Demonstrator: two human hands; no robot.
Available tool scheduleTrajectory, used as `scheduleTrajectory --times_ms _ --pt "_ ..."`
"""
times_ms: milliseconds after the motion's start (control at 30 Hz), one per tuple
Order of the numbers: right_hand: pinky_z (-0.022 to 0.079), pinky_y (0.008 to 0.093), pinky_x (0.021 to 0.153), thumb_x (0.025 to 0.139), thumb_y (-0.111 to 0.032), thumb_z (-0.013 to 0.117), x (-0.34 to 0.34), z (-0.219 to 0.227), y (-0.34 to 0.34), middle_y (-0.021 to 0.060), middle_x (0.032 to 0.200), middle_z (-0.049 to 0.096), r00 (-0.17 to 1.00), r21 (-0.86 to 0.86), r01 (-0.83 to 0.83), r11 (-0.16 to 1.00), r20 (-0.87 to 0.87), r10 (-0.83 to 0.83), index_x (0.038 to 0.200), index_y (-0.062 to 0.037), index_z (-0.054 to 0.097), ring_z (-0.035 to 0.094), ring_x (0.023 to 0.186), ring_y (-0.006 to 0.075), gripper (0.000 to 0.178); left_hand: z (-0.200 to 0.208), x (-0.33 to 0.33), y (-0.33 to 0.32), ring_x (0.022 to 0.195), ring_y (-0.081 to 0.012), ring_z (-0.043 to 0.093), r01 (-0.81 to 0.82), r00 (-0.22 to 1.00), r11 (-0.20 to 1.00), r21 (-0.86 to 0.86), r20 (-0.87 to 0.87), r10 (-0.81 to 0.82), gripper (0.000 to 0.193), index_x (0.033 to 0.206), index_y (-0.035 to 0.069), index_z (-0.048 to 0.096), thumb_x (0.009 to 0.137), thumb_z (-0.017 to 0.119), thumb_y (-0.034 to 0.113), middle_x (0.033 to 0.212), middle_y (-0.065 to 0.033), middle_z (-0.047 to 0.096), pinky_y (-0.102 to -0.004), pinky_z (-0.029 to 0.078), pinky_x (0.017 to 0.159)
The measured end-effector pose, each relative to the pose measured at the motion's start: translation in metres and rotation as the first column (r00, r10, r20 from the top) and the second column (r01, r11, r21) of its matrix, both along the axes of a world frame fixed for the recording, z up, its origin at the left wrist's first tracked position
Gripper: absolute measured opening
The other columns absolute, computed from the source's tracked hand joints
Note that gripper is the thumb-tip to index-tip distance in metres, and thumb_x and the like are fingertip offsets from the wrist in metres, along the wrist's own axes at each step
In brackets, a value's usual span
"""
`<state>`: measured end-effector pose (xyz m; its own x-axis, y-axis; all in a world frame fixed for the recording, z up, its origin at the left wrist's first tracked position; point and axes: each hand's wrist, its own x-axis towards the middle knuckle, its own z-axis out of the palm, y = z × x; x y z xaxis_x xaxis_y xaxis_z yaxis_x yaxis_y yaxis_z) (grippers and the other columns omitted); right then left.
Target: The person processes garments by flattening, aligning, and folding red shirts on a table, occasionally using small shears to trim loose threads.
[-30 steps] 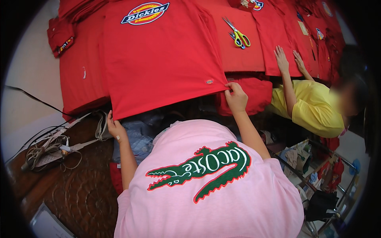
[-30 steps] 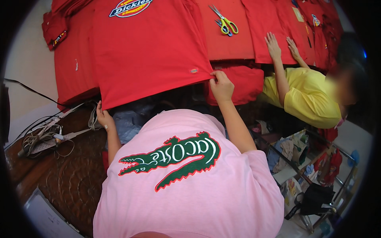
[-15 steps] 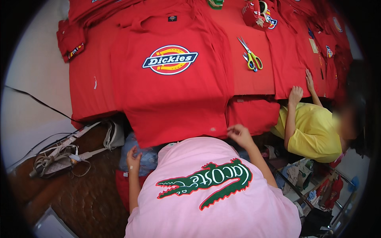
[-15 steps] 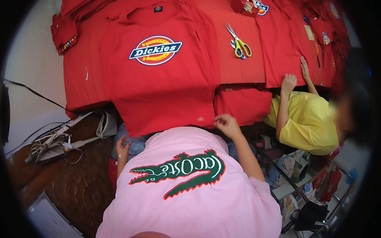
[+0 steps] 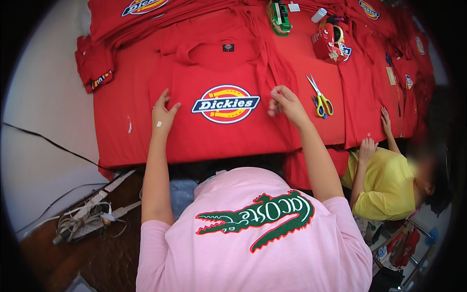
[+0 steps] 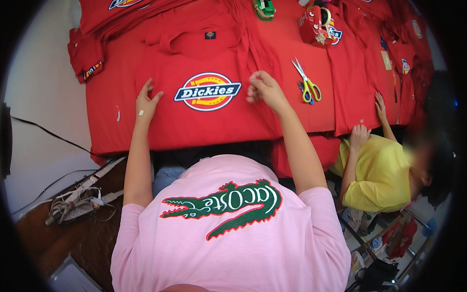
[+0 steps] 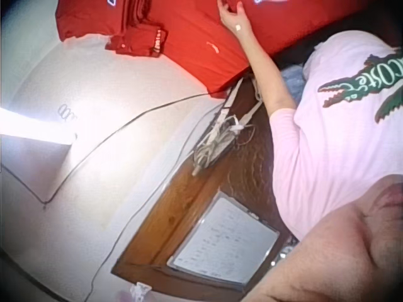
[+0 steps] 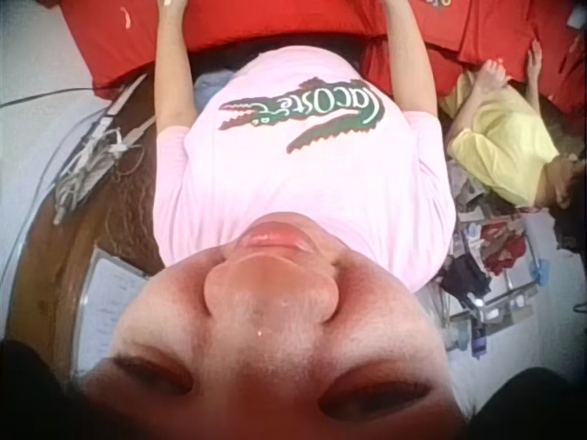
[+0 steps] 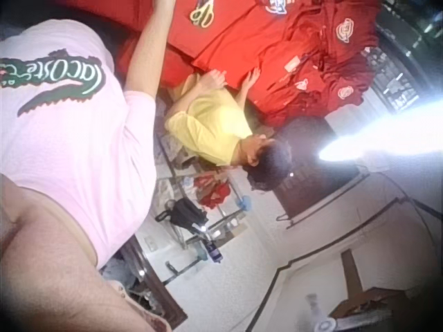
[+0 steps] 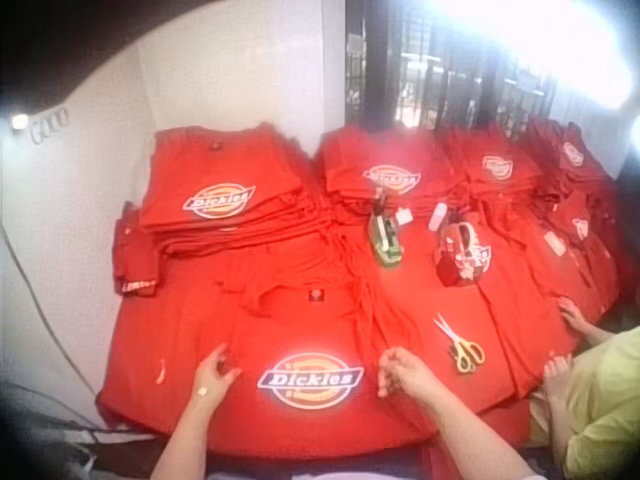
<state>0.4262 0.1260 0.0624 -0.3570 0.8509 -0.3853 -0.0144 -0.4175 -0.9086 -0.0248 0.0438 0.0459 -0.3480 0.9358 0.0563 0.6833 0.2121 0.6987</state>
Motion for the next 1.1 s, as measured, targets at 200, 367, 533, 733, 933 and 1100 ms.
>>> scheduleTrajectory --times_ms 200,367,533,733,933,1100 --pt "0.055 0.0357 0.078 0.094 -0.025 0.079 0.015 0.012 -0.035 0.0080 0.089 0.063 0.790 0.263 -0.056 0.963 0.601 -0.118 0.100 0.0001 0.067 0.068 0.092 0.0218 0.028 0.020 0.010 0.014 0.107 -0.0128 0.069 0.104 0.743 0.972 -0.209 0.666 0.064 0.038 0.127 -0.003 0.068 0.098 0.078 0.019 0.115 -0.0054 0.076 -0.0323 0.056 0.092" --pt "0.053 0.0413 0.094 0.083 -0.017 0.081 -0.013 0.004 -0.048 0.0134 0.105 0.068 0.655 0.340 -0.408 0.847 0.755 0.013 0.101 0.0036 0.070 0.066 0.100 0.0340 0.029 0.035 0.007 0.028 0.119 -0.0172 0.068 0.189 0.270 0.933 -0.305 0.930 0.249 0.037 0.132 0.005 0.068 0.100 0.076 0.022 0.126 -0.0065 0.074 -0.0355 0.053 0.106" --pt "0.052 0.0292 0.094 0.095 -0.021 0.080 0.038 0.012 -0.014 0.0050 0.107 0.074 0.908 0.150 0.173 0.974 0.360 -0.216 0.116 0.0010 0.072 0.066 0.104 0.0109 0.032 0.028 -0.001 0.057 0.123 -0.0203 0.067 0.287 0.280 0.872 -0.396 0.905 0.319 0.046 0.139 0.004 0.065 0.098 0.077 0.019 0.132 -0.0090 0.073 -0.0387 0.054 0.108" --pt "0.043 0.0210 0.062 0.103 -0.026 0.069 0.098 0.015 0.040 -0.0002 0.086 0.073 0.897 -0.084 0.212 0.974 0.413 -0.159 0.108 -0.0021 0.078 0.058 0.069 0.0042 0.026 0.007 -0.012 0.074 0.131 -0.0237 0.064 0.368 0.156 0.849 -0.379 0.925 0.346 0.043 0.140 0.003 0.063 0.104 0.070 0.027 0.139 -0.0125 0.069 -0.0413 0.051 0.113" --pt "0.053 0.0295 0.079 0.092 -0.021 0.083 -0.029 0.013 0.063 0.0029 0.093 0.074 0.633 0.165 0.078 0.983 0.754 -0.176 0.101 0.0024 0.075 0.066 0.081 0.0152 0.027 -0.008 0.008 0.125 0.136 -0.0284 0.062 0.220 -0.327 0.959 -0.177 0.913 0.244 0.053 0.144 0.003 0.058 0.110 0.058 0.043 0.148 -0.0168 0.063 -0.0439 0.049 0.116" --pt "0.057 0.0408 0.097 0.098 -0.030 0.076 -0.056 0.017 0.081 0.0094 0.109 0.079 0.880 -0.469 0.264 0.843 -0.241 -0.409 0.117 0.0013 0.074 0.073 0.106 0.0243 0.037 0.029 0.031 0.157 0.127 -0.0321 0.068 0.177 -0.440 0.964 -0.200 0.860 0.260 0.074 0.154 -0.004 0.044 0.110 0.051 0.055 0.149 -0.0196 0.061 -0.0476 0.054 0.110"
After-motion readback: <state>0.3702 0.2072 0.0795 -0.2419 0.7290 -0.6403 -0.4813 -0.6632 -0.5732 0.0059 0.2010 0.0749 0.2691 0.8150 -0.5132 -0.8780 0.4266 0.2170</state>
